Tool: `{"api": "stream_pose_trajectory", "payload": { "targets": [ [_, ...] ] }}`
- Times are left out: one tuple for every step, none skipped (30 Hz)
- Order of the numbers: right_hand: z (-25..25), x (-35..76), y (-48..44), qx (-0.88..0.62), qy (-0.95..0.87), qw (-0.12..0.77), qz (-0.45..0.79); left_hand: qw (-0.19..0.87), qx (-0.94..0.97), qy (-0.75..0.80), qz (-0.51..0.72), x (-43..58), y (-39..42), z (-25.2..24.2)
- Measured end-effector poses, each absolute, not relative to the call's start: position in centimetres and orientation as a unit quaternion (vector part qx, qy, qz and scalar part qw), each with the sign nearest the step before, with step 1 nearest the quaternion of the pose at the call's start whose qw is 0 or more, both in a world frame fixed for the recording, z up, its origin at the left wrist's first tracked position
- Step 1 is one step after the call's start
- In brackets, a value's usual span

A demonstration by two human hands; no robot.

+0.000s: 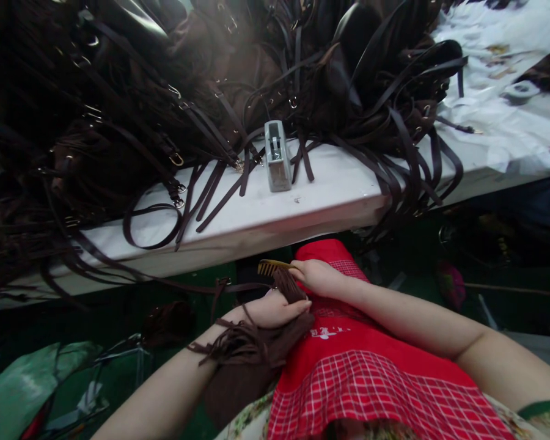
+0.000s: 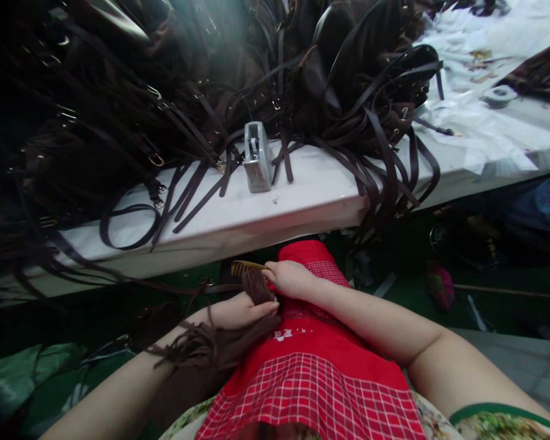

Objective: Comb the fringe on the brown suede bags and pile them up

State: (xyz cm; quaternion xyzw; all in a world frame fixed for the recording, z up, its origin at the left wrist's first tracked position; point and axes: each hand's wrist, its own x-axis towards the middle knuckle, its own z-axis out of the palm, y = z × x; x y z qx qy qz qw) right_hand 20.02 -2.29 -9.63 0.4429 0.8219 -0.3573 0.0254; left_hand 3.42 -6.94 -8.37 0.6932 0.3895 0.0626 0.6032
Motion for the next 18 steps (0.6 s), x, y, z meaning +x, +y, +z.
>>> {"api": "stream_pose_trajectory", "payload": {
  "targets": [
    [-9.7, 20.4, -1.9, 0.445, 0.813, 0.021, -0.375, 0.633, 0.663, 0.392, 0.076, 3.0, -7.0, -8.5],
    [-9.9, 20.7, -1.4, 0.444, 0.797, 0.019, -0.409, 0.662, 0.630, 0.397, 0.092, 2.6, -7.1, -8.6],
    [-10.0, 21.2, -0.9, 0.442, 0.772, 0.017, -0.456, 0.686, 0.597, 0.403, 0.108, 2.2, -7.2, -8.6],
    [-10.1, 21.6, -0.5, 0.443, 0.740, 0.011, -0.506, 0.703, 0.566, 0.413, 0.124, 1.8, -7.3, -8.6],
    [-10.1, 22.0, -0.1, 0.450, 0.704, 0.000, -0.549, 0.715, 0.540, 0.423, 0.138, 1.5, -7.3, -8.6],
    [-10.0, 22.3, 0.1, 0.464, 0.674, -0.018, -0.575, 0.723, 0.520, 0.430, 0.149, 1.3, -7.3, -8.6],
    [-9.8, 22.5, 0.2, 0.481, 0.658, -0.041, -0.578, 0.728, 0.506, 0.434, 0.159, 1.1, -7.3, -8.6],
    [-9.5, 22.6, 0.1, 0.495, 0.665, -0.065, -0.556, 0.733, 0.499, 0.432, 0.165, 1.0, -7.2, -8.6],
    [-9.1, 22.6, -0.1, 0.498, 0.687, -0.084, -0.522, 0.736, 0.497, 0.428, 0.168, 1.0, -7.2, -8.6],
    [-8.7, 22.4, -0.5, 0.488, 0.721, -0.093, -0.482, 0.737, 0.499, 0.423, 0.170, 1.0, -7.1, -8.6],
    [-8.3, 22.0, -1.0, 0.466, 0.761, -0.091, -0.441, 0.736, 0.504, 0.420, 0.168, 1.0, -7.1, -8.6],
    [-7.9, 21.5, -1.6, 0.439, 0.801, -0.074, -0.399, 0.732, 0.513, 0.418, 0.162, 1.1, -7.1, -8.6],
    [-7.7, 21.0, -2.2, 0.414, 0.836, -0.044, -0.358, 0.727, 0.525, 0.415, 0.150, 1.2, -7.2, -8.6],
    [-7.5, 20.4, -2.6, 0.396, 0.861, -0.008, -0.320, 0.721, 0.539, 0.413, 0.137, 1.4, -7.2, -8.6],
    [-7.5, 19.8, -3.0, 0.387, 0.876, 0.026, -0.287, 0.714, 0.551, 0.413, 0.128, 1.5, -7.2, -8.5],
    [-7.6, 19.3, -3.3, 0.386, 0.883, 0.051, -0.261, 0.704, 0.563, 0.414, 0.124, 1.7, -7.3, -8.4],
    [-7.8, 18.9, -3.4, 0.389, 0.886, 0.068, -0.243, 0.692, 0.576, 0.417, 0.122, 1.8, -7.3, -8.3],
    [-8.0, 18.6, -3.5, 0.392, 0.887, 0.076, -0.232, 0.677, 0.592, 0.421, 0.118, 1.9, -7.2, -8.2]
  ]
}}
